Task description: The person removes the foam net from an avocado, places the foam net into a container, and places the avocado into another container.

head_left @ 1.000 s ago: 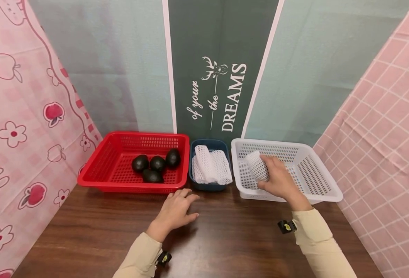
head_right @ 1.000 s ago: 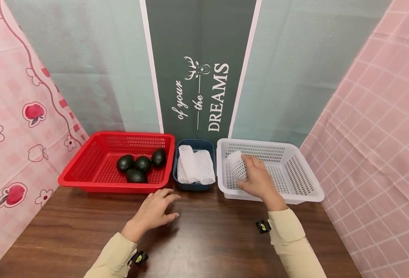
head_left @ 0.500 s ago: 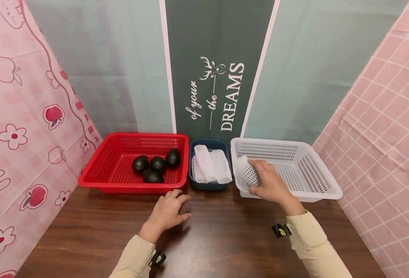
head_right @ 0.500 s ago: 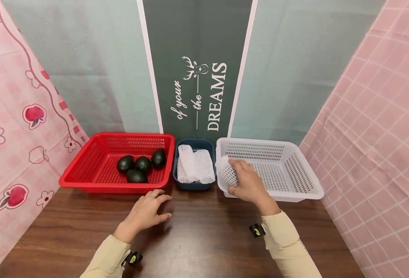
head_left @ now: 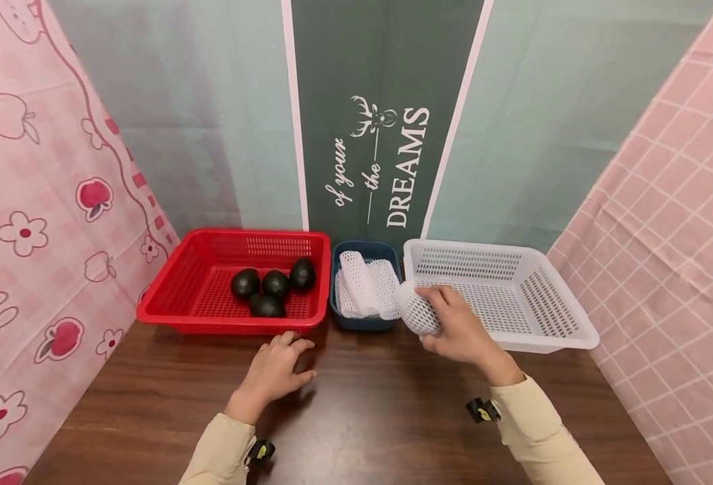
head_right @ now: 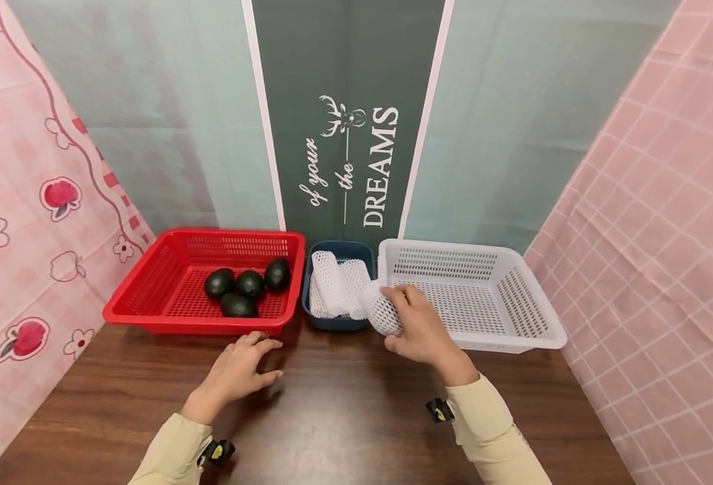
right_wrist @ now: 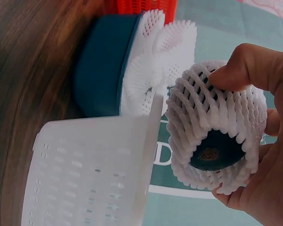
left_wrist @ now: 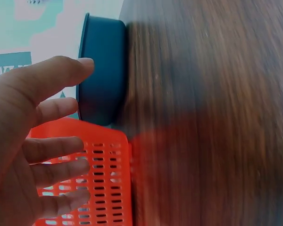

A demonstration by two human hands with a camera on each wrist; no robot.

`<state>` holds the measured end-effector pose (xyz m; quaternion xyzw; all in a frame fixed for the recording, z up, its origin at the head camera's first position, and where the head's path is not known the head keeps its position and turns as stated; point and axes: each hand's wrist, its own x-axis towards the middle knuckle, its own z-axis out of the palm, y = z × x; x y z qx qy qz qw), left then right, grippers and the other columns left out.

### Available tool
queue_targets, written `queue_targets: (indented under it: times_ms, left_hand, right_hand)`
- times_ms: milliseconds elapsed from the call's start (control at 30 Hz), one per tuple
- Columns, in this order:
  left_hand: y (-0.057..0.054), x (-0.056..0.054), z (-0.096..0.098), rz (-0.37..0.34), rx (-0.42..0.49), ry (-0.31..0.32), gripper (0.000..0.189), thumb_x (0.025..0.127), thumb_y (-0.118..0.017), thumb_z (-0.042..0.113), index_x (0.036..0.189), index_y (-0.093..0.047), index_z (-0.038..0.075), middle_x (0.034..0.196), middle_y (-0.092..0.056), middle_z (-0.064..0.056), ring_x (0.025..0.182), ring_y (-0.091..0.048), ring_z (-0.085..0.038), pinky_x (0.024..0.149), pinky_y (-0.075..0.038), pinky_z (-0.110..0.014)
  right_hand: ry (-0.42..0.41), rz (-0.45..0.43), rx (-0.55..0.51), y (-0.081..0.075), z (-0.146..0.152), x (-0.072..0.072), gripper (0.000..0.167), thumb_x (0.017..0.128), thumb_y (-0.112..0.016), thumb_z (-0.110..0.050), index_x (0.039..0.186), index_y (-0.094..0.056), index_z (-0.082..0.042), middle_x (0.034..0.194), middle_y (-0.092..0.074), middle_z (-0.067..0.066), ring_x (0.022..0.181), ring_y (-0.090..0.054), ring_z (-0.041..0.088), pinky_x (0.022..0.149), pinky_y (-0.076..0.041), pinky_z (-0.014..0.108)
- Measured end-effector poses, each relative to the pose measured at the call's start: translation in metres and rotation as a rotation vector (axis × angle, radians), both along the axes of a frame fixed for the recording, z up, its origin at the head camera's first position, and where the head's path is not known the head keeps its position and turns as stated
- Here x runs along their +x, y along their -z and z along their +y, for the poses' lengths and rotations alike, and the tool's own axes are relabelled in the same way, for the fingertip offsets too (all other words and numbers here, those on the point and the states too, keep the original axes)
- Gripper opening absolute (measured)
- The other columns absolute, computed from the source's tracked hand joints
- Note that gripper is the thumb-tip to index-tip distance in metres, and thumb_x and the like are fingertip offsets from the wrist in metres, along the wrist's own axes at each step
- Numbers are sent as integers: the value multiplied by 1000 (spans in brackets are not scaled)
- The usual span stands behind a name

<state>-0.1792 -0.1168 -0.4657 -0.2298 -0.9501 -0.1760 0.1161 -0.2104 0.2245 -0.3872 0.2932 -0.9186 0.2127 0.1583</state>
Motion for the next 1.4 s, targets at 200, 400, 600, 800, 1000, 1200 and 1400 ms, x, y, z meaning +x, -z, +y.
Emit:
queue_targets:
  times_ms: [200, 400, 600, 800, 1000, 1200, 1400]
  left_hand:
    - [0, 1, -8, -24, -28, -30, 46, 68, -79, 37, 106, -67, 14, 101, -56, -7, 89, -55, -28, 67, -45, -45]
    - [0, 1, -16, -41, -29, -70, 46, 68, -80, 36, 106, -67, 15, 99, -55, -6, 89, -55, -28, 67, -45, -45]
    - [3, 3, -24, -55, -20, -90, 45, 67, -80, 36, 106, -67, 15, 100, -56, -7, 89, -55, -29, 68, -45, -46]
    - [8, 3, -30, -63, -16, -103, 44, 67, -80, 34, 104, -67, 14, 99, -57, -7, 90, -56, -29, 67, -45, -46]
    - [11, 3, -31, -111, -15, -114, 44, 67, -80, 33, 105, -67, 13, 98, -57, -8, 90, -56, -30, 67, -45, -46]
    - [16, 1, -31, -154, -10, -111, 45, 68, -80, 32, 105, -66, 11, 96, -56, -7, 89, -56, -29, 68, -46, -47]
    - [21, 0, -31, -170, -4, -91, 46, 68, -80, 33, 106, -66, 10, 94, -56, -6, 89, -56, -28, 69, -46, -48]
  right_hand:
    - [-33, 22, 23, 3, -9, 1, 79, 56, -75, -11, 130, -49, -5, 118, -47, 19, 104, -47, 33, 85, -41, 48]
    - [-83, 47, 24, 7, -20, 3, 80, 53, -75, -13, 128, -50, -6, 115, -48, 16, 102, -47, 31, 84, -41, 47]
    - [-132, 55, 49, 15, -30, 5, 76, 53, -72, -14, 125, -52, -7, 115, -49, 13, 101, -48, 28, 84, -42, 44]
    - [-169, 51, 60, 27, -40, 8, 76, 51, -72, -13, 124, -52, -6, 114, -48, 12, 99, -49, 27, 82, -42, 43]
    - [-214, 24, 85, 43, -50, 9, 78, 52, -72, -12, 126, -52, -7, 113, -47, 11, 97, -50, 26, 80, -44, 41]
    - [-207, -56, 150, 57, -56, 8, 78, 56, -74, -13, 130, -50, -10, 115, -46, 11, 98, -51, 26, 75, -44, 44]
    - [-216, -101, 181, 66, -62, 4, 77, 59, -75, -10, 131, -49, -11, 117, -46, 12, 101, -50, 28, 80, -44, 45]
